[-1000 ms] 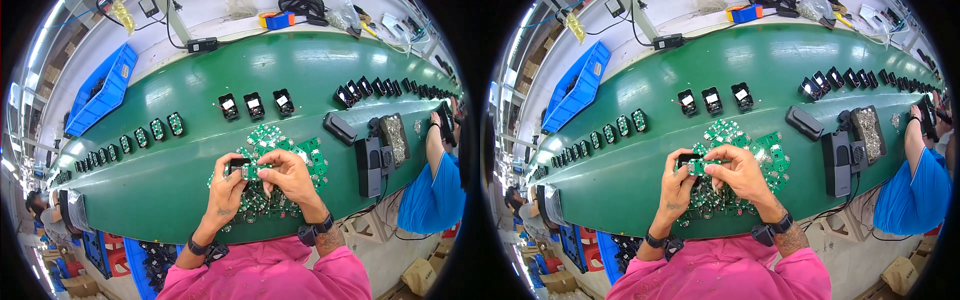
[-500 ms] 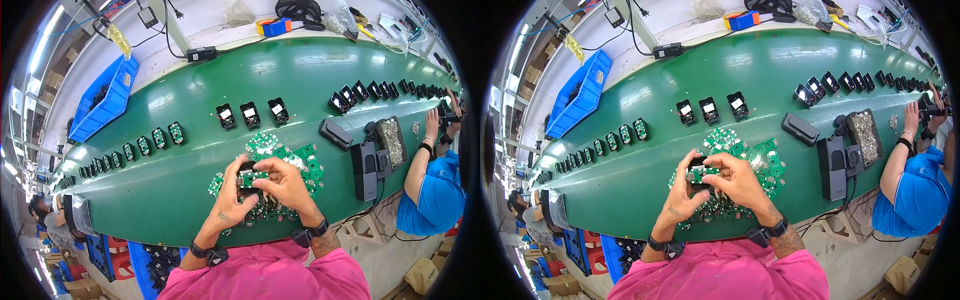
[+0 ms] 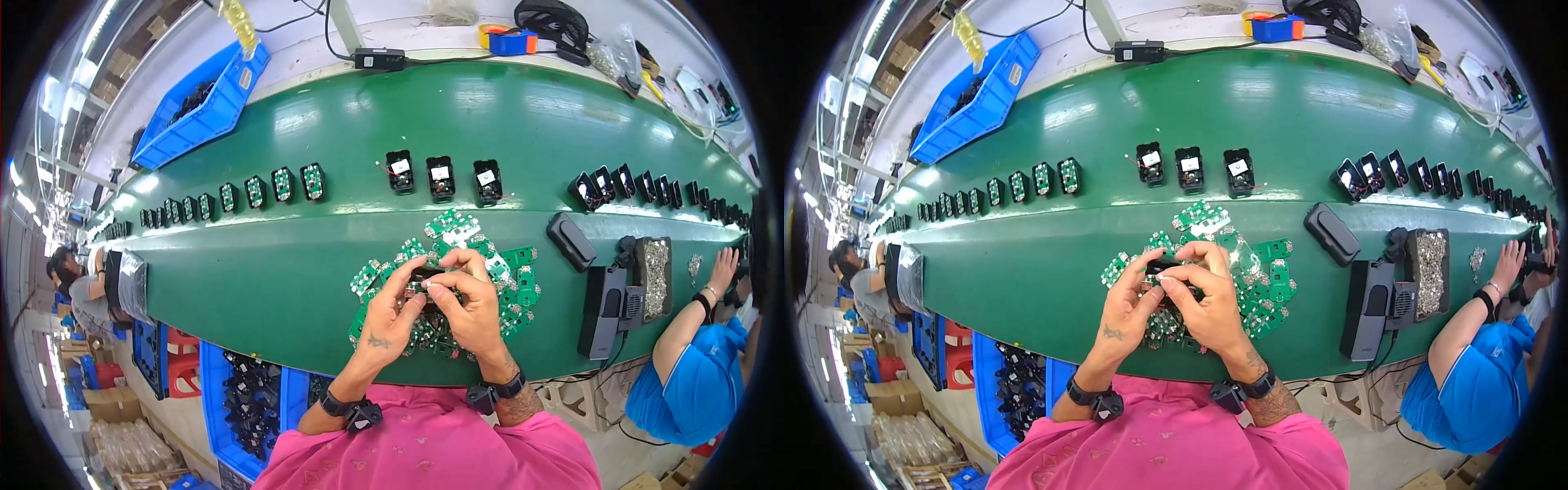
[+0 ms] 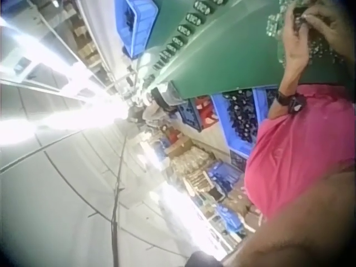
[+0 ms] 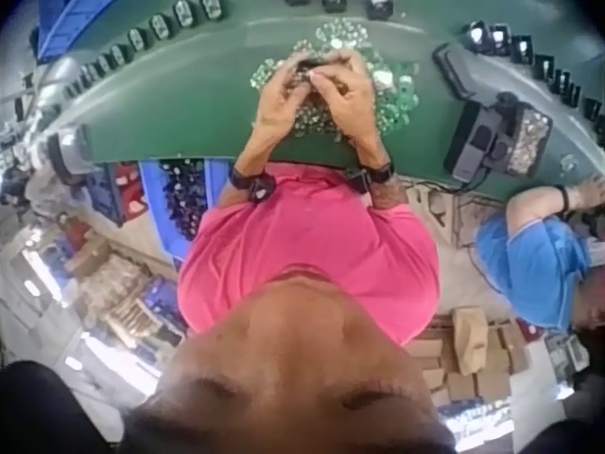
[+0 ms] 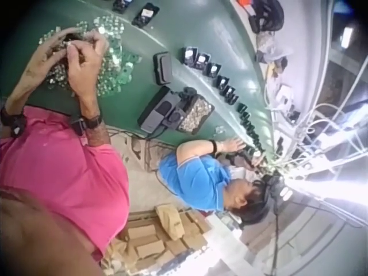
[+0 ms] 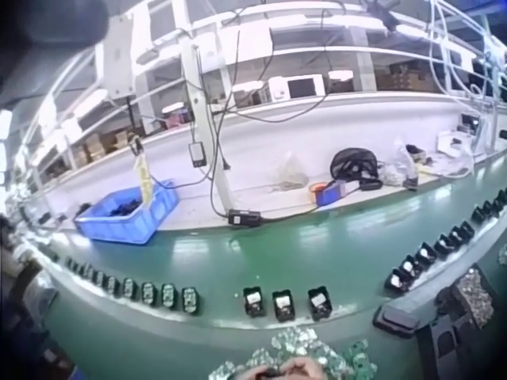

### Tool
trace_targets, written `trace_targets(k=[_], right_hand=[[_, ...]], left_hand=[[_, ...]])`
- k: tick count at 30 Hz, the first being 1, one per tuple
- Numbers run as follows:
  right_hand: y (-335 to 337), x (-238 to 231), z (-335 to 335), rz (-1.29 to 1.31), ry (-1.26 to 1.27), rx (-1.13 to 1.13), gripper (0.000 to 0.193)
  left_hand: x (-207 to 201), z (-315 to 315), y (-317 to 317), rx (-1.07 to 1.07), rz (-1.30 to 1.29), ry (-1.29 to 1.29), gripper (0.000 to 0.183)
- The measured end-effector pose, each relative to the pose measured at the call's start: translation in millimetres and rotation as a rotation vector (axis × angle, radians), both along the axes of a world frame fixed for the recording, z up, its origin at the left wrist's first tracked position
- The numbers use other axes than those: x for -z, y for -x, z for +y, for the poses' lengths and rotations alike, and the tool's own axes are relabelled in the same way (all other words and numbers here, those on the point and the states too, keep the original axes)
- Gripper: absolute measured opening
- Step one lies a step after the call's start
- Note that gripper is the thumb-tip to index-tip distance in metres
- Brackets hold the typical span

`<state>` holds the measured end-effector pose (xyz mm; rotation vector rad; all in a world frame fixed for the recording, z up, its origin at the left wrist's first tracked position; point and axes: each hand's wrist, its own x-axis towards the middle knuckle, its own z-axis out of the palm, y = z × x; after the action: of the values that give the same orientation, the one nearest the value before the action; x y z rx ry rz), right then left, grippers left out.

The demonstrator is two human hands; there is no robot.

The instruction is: Assembling circuit boards into black plastic housings on a production line.

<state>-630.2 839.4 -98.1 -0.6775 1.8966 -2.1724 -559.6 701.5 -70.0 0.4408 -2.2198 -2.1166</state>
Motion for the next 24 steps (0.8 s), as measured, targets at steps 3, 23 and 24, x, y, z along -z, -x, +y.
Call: trace_targets(k=[3, 23, 24], right_hand=[[-4, -7, -4, 0.41, -0.202, 0.251, 0.008], [6, -58, 0, 0.36, -0.222, -0.234, 0.005], [7, -59, -1, 0.358, -0.223, -0.245, 0.005]], left_hand=[[-4, 9, 0, -0.105, 0.036, 0.088, 0.05], [-49, 6, -28, -0.23, 0.232, 0.497, 0.045], [-50, 3, -29, -0.241, 0.227, 0.496, 0.045]])
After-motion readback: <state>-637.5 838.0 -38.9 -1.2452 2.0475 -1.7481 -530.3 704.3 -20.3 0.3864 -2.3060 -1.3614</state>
